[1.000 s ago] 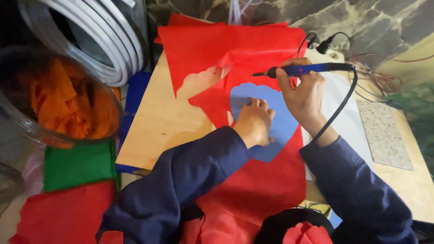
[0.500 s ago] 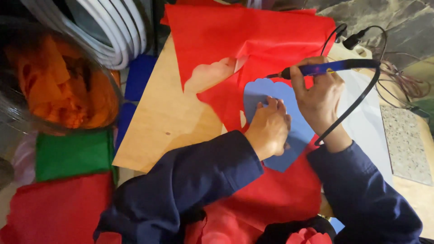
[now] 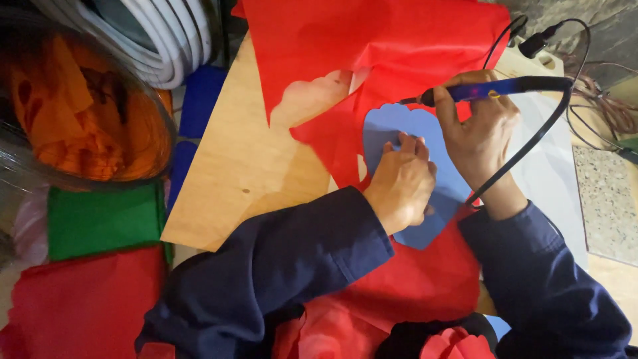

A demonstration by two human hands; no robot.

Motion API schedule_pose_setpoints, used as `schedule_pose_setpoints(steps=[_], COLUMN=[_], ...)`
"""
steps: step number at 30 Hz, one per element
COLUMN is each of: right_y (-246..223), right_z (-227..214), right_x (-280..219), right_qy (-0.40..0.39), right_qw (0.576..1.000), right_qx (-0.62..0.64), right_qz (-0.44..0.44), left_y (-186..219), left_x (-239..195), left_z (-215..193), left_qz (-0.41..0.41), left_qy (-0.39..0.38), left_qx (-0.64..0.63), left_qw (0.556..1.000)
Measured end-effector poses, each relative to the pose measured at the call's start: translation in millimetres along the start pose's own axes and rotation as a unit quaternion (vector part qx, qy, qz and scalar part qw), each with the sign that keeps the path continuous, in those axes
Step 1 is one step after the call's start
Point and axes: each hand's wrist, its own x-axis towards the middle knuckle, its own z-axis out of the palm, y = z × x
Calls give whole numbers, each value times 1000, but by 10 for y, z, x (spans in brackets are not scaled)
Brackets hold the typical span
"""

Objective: Cutting specific shapes out of red fabric using a heat tool and a blue template.

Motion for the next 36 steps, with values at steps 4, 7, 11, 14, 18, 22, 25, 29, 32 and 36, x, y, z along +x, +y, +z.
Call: schedule_pose_setpoints(steps=[4, 7, 11, 14, 18, 22, 25, 29, 32, 36], right_y=[-30, -63, -76, -89, -18, -52, -58, -91, -79, -136], right_z=[2, -3, -5, 1, 20, 32, 44, 60, 70, 59], right_x=[-9, -4, 1, -1, -9, -10, -21, -11, -32, -29], right_qy=[-7, -18, -16, -14, 2, 1, 4, 6, -3, -2], right_qw=[999, 997, 997, 997, 1000, 1000, 1000, 1000, 1000, 999], right_qx=[-29, -75, -78, -73, 5, 7, 7, 10, 13, 26], right_qz=[-16, -22, -23, -19, -21, -23, -18, -19, -17, -22], left_y=[-31, -45, -32, -30, 4, 8, 19, 23, 33, 67], left_x=[34, 46, 30, 18, -37, -65, -60, -65, -91, -129], left_z=[99, 124, 164, 89, 18, -2, 41, 86, 67, 29], left_qz=[10, 20, 12, 12, -8, -12, -17, -17, -26, -46], left_qy=[-25, -45, -39, -62, -27, -13, -3, 22, 34, 59], left_qx=[40, 72, 83, 75, 11, 18, 14, 3, 17, 15], left_qw=[999, 996, 996, 995, 1000, 1000, 1000, 1000, 999, 997])
